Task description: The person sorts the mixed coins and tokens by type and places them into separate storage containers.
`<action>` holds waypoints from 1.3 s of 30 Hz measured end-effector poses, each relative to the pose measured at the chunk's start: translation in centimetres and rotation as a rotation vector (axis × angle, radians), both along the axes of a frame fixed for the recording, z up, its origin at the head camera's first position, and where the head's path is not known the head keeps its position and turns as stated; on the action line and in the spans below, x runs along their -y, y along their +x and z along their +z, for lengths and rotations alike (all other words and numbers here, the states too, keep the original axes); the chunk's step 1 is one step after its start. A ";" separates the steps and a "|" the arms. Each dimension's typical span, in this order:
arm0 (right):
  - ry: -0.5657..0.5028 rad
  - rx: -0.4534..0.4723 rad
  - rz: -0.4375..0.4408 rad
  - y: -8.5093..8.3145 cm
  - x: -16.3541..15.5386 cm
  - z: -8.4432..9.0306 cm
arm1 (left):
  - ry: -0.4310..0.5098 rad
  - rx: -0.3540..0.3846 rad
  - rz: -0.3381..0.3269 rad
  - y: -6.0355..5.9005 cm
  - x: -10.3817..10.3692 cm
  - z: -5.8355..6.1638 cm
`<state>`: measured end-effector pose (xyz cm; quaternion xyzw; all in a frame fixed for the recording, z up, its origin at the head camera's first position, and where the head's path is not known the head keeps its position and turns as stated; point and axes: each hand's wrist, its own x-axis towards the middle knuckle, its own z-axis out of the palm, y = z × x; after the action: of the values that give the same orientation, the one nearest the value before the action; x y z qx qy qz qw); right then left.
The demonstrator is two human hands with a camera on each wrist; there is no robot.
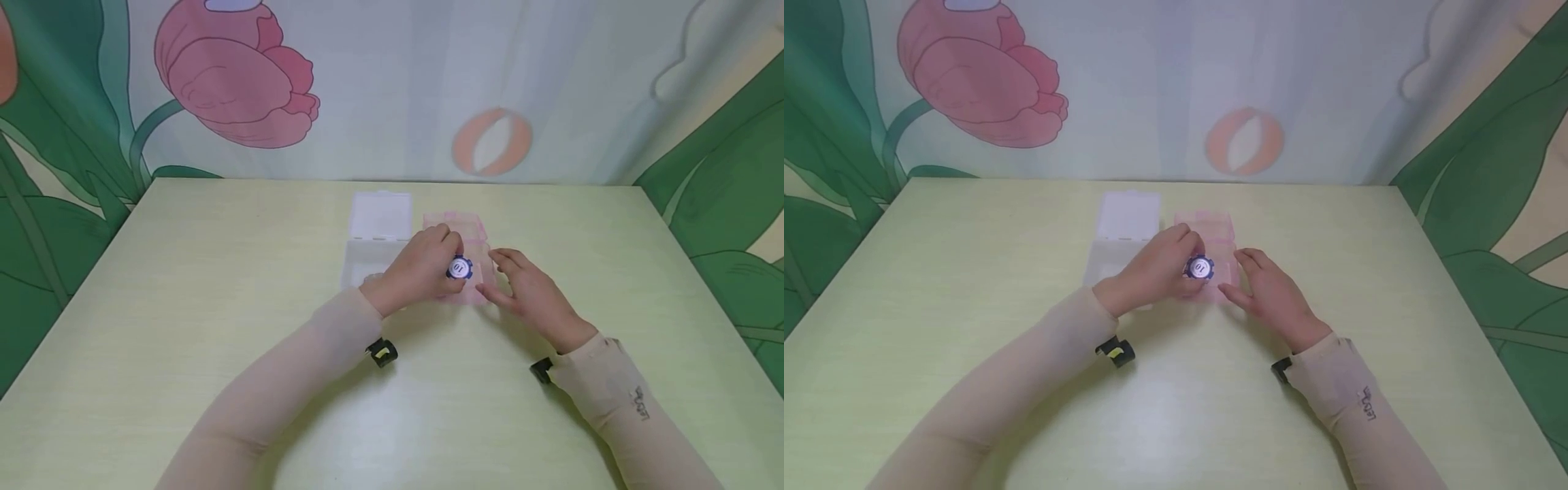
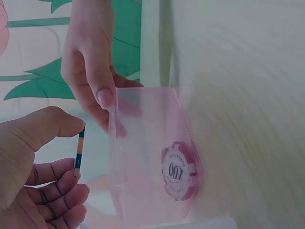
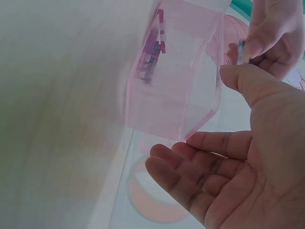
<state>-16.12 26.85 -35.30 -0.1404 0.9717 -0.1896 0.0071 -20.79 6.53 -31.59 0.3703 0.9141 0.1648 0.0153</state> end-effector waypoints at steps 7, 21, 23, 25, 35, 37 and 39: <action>0.003 -0.004 -0.002 0.0 -0.1 -0.1 | -0.161 -0.064 0.011 -1.4 -1.2 -0.5; 0.008 0.001 -0.008 0.0 -0.1 0.0 | -0.335 0.013 -0.037 -2.7 -2.7 -0.5; 0.004 0.003 -0.009 0.0 -0.1 0.0 | -0.345 0.021 -0.038 -2.8 -2.7 -0.5; 0.003 0.001 -0.007 0.0 0.0 0.0 | -0.350 0.028 -0.038 -2.8 -2.8 -0.5; 0.002 -0.004 0.000 0.1 0.2 0.3 | -0.328 0.008 -0.029 -2.8 -2.4 -0.9; 0.003 0.001 0.001 0.1 0.2 0.3 | -0.322 -0.005 -0.028 -2.7 -2.3 -1.0; 0.004 0.004 -0.001 0.2 0.1 0.3 | -0.312 -0.018 -0.028 -2.7 -2.1 -1.1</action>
<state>-15.97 26.73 -35.01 -0.1394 0.9722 -0.1879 0.0094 -23.46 8.66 -32.67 0.3775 0.9234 0.0173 0.0668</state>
